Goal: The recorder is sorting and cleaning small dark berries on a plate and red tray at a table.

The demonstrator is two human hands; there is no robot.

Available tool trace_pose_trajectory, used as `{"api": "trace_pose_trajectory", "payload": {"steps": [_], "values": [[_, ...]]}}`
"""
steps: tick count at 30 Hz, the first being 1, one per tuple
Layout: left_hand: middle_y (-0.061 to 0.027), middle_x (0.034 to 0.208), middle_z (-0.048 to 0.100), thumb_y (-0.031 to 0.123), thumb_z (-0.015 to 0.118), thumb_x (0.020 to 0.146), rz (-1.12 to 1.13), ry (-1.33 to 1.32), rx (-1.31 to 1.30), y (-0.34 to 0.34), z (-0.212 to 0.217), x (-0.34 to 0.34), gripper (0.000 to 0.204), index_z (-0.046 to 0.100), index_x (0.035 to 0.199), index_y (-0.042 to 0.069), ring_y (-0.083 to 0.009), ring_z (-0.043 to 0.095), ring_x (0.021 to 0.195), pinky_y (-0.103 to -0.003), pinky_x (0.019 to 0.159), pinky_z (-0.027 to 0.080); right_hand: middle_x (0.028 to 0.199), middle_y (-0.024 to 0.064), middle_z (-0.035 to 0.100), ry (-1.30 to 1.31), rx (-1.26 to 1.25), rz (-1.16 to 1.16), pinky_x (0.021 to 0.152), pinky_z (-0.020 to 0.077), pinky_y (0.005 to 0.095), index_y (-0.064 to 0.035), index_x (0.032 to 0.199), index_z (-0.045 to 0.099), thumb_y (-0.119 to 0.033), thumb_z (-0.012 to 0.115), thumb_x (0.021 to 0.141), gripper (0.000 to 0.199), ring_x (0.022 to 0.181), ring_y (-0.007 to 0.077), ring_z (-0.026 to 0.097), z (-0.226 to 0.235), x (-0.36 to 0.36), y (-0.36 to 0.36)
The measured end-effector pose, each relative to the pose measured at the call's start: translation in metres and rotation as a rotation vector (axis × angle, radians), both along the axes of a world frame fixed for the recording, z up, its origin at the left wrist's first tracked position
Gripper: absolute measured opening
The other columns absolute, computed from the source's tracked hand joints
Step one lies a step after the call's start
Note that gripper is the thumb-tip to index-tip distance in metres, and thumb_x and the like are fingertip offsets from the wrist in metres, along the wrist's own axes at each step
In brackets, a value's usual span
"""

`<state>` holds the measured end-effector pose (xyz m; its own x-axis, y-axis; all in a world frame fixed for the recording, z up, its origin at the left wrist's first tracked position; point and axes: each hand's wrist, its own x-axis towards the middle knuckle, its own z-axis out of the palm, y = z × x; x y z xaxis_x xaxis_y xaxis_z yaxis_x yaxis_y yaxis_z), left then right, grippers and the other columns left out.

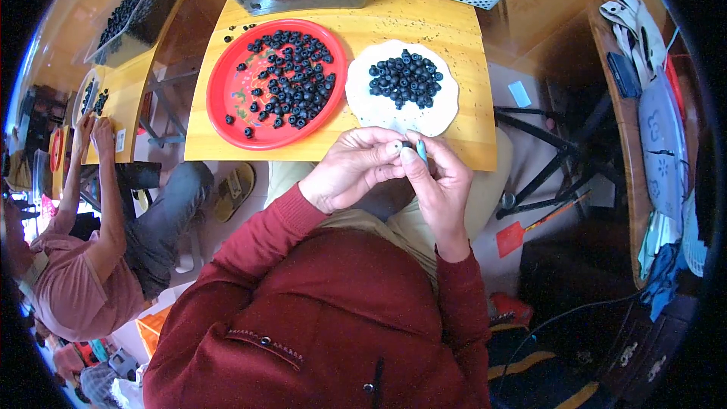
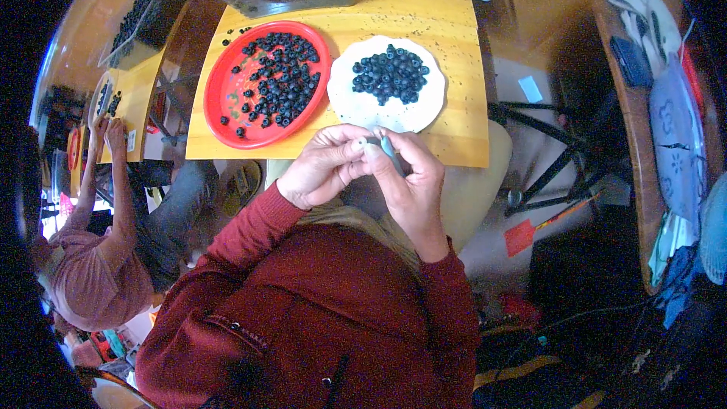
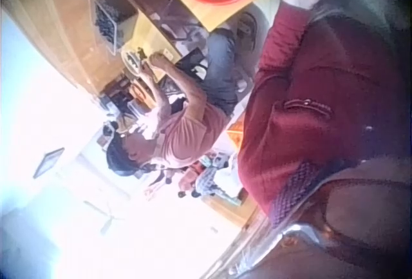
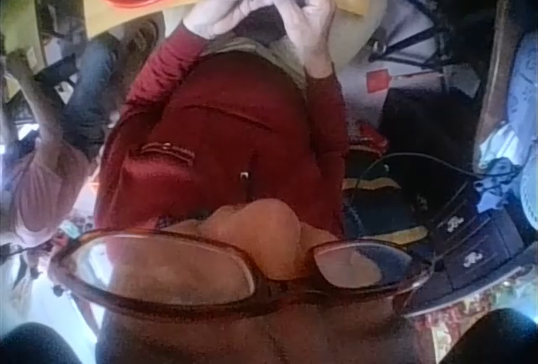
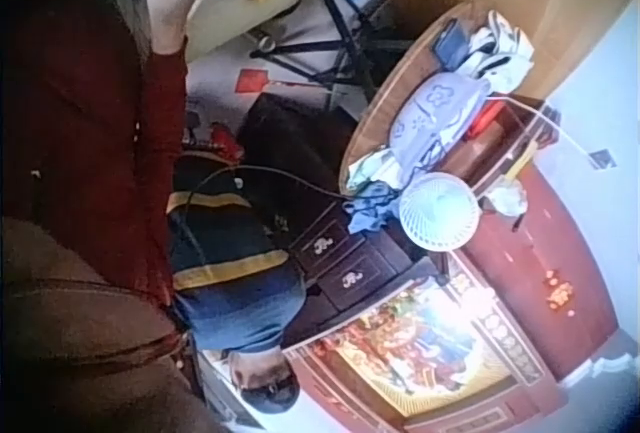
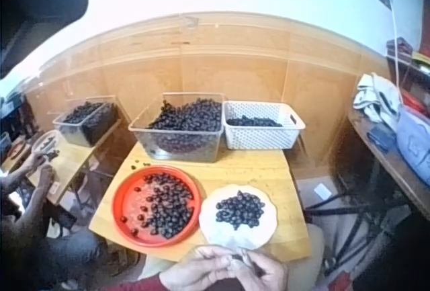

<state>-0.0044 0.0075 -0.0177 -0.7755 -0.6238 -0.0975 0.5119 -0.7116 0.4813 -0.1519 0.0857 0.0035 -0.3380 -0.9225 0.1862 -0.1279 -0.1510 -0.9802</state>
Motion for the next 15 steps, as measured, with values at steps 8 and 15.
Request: {"api": "trace_pose_trajectory", "payload": {"steps": [8, 15], "values": [[-0.0129, 0.113, 0.068, 0.003, 0.065, 0.093, 0.012, -0.120, -0.168, 0.0006, -0.0010, -0.0018, 0.019, 0.065, 0.112, -0.003, -0.0185, 0.068, 0.098, -0.031, 0.086, 0.059, 0.087, -0.0009, 0.067, -0.340, 0.098, 0.061, 0.061, 0.0452, 0.0180, 0.0022, 0.109, 0.070, -0.013, 0.069, 0.094, 0.021, 0.071, 0.0031, 0.056, 0.0035, -0.0051, 0.0030], [-0.0118, 0.108, 0.069, 0.005, 0.062, 0.096, 0.071, -0.118, -0.173, 0.0028, 0.0013, -0.0080, 0.017, 0.064, 0.112, -0.001, -0.0185, 0.069, 0.096, -0.033, 0.084, 0.059, 0.085, 0.0032, 0.070, -0.422, 0.052, 0.070, 0.065, 0.0524, 0.0222, 0.0033, 0.108, 0.070, -0.010, 0.068, 0.094, 0.020, 0.076, 0.0079, 0.064, 0.0059, -0.0048, 0.0038]]}}
